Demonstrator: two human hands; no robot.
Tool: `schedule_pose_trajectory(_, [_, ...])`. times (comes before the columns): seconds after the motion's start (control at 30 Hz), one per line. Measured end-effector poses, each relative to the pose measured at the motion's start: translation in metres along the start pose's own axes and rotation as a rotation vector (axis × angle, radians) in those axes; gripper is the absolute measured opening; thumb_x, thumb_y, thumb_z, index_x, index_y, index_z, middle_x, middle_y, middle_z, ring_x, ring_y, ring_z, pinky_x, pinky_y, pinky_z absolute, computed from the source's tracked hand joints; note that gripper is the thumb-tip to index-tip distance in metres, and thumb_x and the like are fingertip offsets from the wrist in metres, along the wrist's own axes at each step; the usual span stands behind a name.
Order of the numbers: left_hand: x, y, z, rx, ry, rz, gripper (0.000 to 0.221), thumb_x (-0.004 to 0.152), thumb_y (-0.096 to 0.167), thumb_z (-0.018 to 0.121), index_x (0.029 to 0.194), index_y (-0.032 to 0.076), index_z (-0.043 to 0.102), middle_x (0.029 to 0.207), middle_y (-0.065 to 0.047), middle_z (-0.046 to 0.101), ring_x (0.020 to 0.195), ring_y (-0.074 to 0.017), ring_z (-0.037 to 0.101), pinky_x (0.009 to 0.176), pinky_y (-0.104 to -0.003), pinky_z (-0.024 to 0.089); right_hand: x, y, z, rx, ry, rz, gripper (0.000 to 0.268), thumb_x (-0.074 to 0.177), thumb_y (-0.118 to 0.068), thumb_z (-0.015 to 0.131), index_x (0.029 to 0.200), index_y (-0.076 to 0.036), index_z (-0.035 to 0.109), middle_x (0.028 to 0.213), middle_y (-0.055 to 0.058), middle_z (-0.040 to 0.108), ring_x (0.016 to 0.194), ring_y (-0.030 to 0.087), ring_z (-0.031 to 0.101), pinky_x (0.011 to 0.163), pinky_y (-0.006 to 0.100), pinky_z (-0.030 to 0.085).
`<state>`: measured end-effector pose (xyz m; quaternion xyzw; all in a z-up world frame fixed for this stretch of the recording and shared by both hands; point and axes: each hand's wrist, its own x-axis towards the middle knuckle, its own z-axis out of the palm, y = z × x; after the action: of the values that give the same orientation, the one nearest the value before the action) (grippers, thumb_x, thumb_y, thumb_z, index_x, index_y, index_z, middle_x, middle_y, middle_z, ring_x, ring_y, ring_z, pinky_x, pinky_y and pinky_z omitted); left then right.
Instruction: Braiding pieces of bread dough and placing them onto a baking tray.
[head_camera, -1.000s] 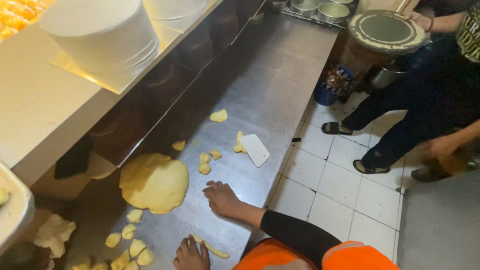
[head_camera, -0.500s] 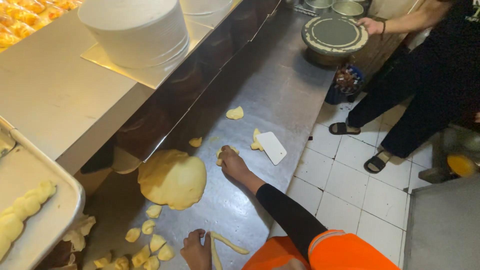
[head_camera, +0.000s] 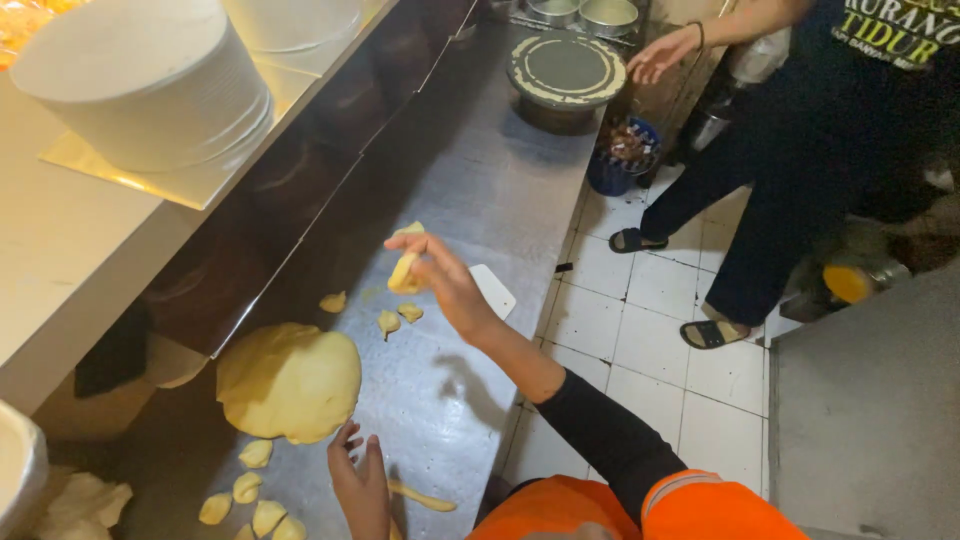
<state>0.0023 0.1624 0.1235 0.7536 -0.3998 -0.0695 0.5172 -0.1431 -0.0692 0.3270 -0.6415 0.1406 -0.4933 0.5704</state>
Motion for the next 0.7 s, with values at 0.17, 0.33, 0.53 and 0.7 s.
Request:
schedule_pose_trajectory(0.17, [0.004, 0.104, 0.017, -0.346, -0.102, -0.035, 0.044, 0.096, 0.01, 0.062, 0.138, 0.002, 0.052, 0.133, -0.014, 0.057, 0.113, -0.0247, 0.059, 0.096, -0.038, 0.047, -0.082, 0.049, 0.003, 0.722, -0.027, 0.704, 0.018, 0.106, -0.019, 0.046, 0.121, -0.009, 0.05, 0.117, 0.017, 0.066, 0.095, 0.025, 0.065, 0.077, 0.038, 0.055])
schedule_pose_trajectory(0.33, [-0.015, 0.109, 0.043, -0.261, -0.308, 0.057, 0.046, 0.093, 0.011, 0.065, 0.137, 0.004, 0.054, 0.134, -0.012, 0.054, 0.111, -0.0229, 0.06, 0.093, -0.037, 0.049, -0.111, 0.048, -0.019, 0.896, 0.089, 0.942, 0.027, 0.098, -0.019, 0.046, 0.118, -0.008, 0.06, 0.096, 0.008, 0.063, 0.078, 0.018, 0.059, 0.065, 0.031, 0.049])
schedule_pose_trajectory(0.53, [-0.058, 0.043, 0.058, -0.338, -0.364, -0.171, 0.041, 0.093, 0.01, 0.064, 0.133, 0.007, 0.057, 0.131, -0.007, 0.059, 0.1, -0.0179, 0.063, 0.088, -0.033, 0.053, -0.102, 0.041, -0.045, 0.724, 0.227, 0.836, 0.039, 0.1, -0.038, 0.051, 0.077, -0.008, 0.057, 0.077, 0.005, 0.058, 0.063, 0.016, 0.051, 0.054, 0.029, 0.039])
schedule_pose_trajectory(0.7, [-0.069, 0.044, 0.042, -0.486, -0.456, -0.464, 0.04, 0.095, 0.007, 0.061, 0.135, 0.006, 0.058, 0.124, -0.006, 0.061, 0.096, -0.0148, 0.056, 0.089, -0.028, 0.049, -0.104, -0.023, -0.047, 0.091, 0.212, 0.091, 0.05, 0.113, -0.043, 0.05, 0.076, -0.009, 0.047, 0.076, 0.002, 0.048, 0.072, 0.013, 0.043, 0.065, 0.026, 0.035])
